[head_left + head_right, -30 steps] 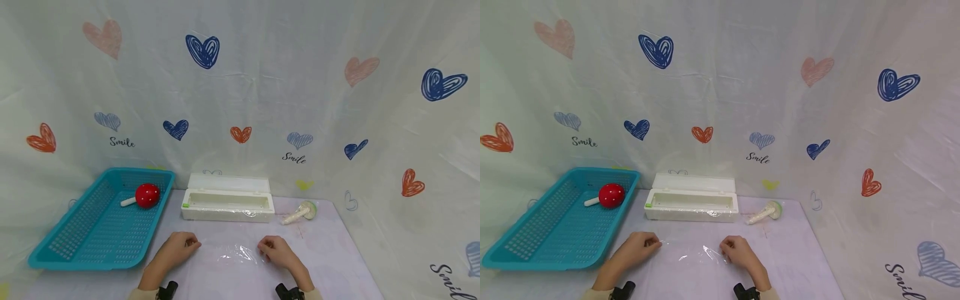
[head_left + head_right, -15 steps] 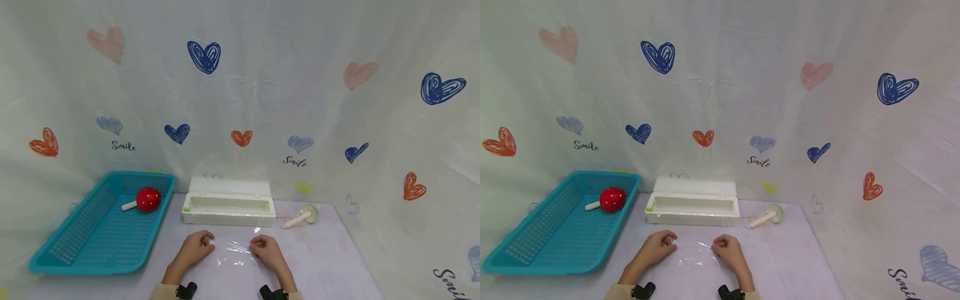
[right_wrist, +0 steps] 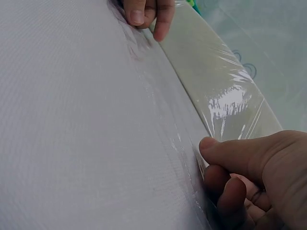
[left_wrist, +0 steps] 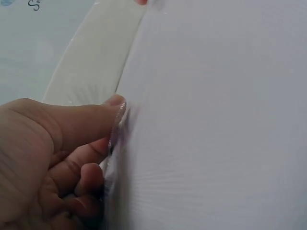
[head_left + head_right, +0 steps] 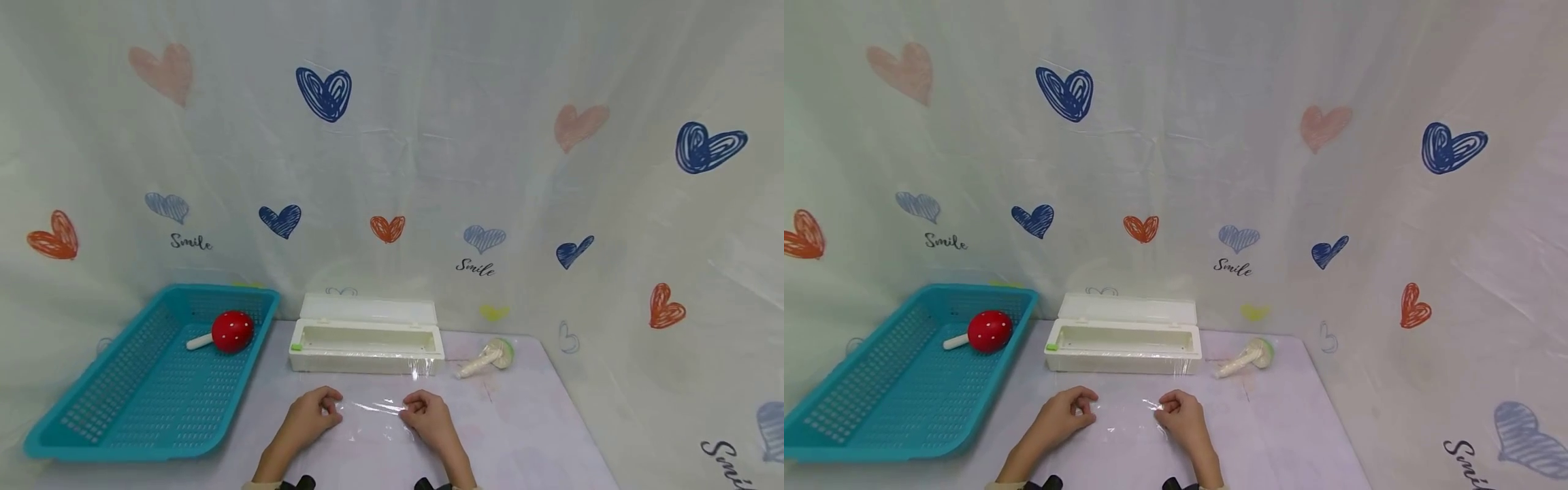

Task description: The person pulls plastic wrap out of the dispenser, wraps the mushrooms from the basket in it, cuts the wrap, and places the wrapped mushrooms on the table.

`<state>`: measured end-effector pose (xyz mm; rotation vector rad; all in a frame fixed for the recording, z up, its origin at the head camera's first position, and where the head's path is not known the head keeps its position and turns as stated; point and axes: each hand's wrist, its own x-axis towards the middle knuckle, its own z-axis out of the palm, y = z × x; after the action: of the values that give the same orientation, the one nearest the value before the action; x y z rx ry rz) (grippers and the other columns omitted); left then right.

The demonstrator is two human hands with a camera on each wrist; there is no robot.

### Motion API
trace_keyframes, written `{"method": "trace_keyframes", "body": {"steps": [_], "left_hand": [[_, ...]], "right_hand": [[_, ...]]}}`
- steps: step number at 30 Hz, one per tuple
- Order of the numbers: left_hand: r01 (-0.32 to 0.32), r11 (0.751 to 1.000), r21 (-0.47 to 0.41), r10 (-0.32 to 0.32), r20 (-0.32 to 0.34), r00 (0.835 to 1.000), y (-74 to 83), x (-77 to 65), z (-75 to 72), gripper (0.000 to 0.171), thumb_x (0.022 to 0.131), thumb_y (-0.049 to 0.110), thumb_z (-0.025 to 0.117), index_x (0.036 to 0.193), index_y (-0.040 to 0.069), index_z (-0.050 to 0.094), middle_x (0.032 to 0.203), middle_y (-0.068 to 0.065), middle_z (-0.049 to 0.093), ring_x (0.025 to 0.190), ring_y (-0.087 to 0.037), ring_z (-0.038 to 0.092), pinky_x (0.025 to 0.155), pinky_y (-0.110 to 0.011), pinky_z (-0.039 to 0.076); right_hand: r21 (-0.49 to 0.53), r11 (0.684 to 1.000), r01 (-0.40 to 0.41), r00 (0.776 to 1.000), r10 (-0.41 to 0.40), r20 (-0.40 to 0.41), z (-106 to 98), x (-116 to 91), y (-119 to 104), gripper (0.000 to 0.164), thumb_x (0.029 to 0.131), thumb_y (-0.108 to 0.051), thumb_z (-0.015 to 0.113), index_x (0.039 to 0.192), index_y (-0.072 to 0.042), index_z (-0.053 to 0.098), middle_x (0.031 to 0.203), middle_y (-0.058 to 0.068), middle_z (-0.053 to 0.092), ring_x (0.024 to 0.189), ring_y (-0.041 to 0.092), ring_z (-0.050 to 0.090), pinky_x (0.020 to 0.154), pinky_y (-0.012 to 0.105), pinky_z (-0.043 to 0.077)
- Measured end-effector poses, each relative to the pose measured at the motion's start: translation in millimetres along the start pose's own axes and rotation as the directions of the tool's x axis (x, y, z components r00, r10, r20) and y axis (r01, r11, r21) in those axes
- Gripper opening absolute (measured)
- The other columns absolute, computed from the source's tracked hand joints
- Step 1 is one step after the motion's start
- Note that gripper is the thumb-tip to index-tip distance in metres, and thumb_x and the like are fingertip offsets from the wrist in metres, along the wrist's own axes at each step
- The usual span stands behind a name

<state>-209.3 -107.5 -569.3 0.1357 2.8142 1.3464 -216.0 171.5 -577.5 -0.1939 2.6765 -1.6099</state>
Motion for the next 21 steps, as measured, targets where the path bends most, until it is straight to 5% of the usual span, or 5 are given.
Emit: {"method": "trace_keyframes", "body": {"steps": [10, 21], "left_hand": [[0.095, 0.995, 0.01, -0.095, 0.01, 0.995, 6.7, 4.9, -2.7, 0.049, 0.081, 0.011, 0.083, 0.121, 0.006, 0.056, 0.074, 0.005, 0.063, 0.068, -0.014, 0.052, 0.066, -0.031, 0.041], [0.068, 0.998, 0.015, -0.067, -0.023, 0.997, 4.2, 3.4, -3.7, 0.058, 0.082, 0.012, 0.082, 0.128, 0.002, 0.049, 0.076, 0.005, 0.065, 0.068, -0.012, 0.053, 0.067, -0.032, 0.042]], "right_hand": [[0.015, 1.0, -0.023, 0.999, 0.023, -0.028, -1.3, -2.5, -0.4, 0.05, 0.079, -0.002, 0.082, 0.121, 0.003, 0.057, 0.075, 0.002, 0.061, 0.061, 0.006, 0.055, 0.054, 0.02, 0.045], [0.042, 0.998, -0.048, 0.998, 0.05, -0.029, 0.1, -2.6, -3.8, 0.058, 0.079, -0.002, 0.082, 0.128, 0.004, 0.052, 0.076, 0.004, 0.063, 0.063, 0.011, 0.056, 0.054, 0.021, 0.046]]}}
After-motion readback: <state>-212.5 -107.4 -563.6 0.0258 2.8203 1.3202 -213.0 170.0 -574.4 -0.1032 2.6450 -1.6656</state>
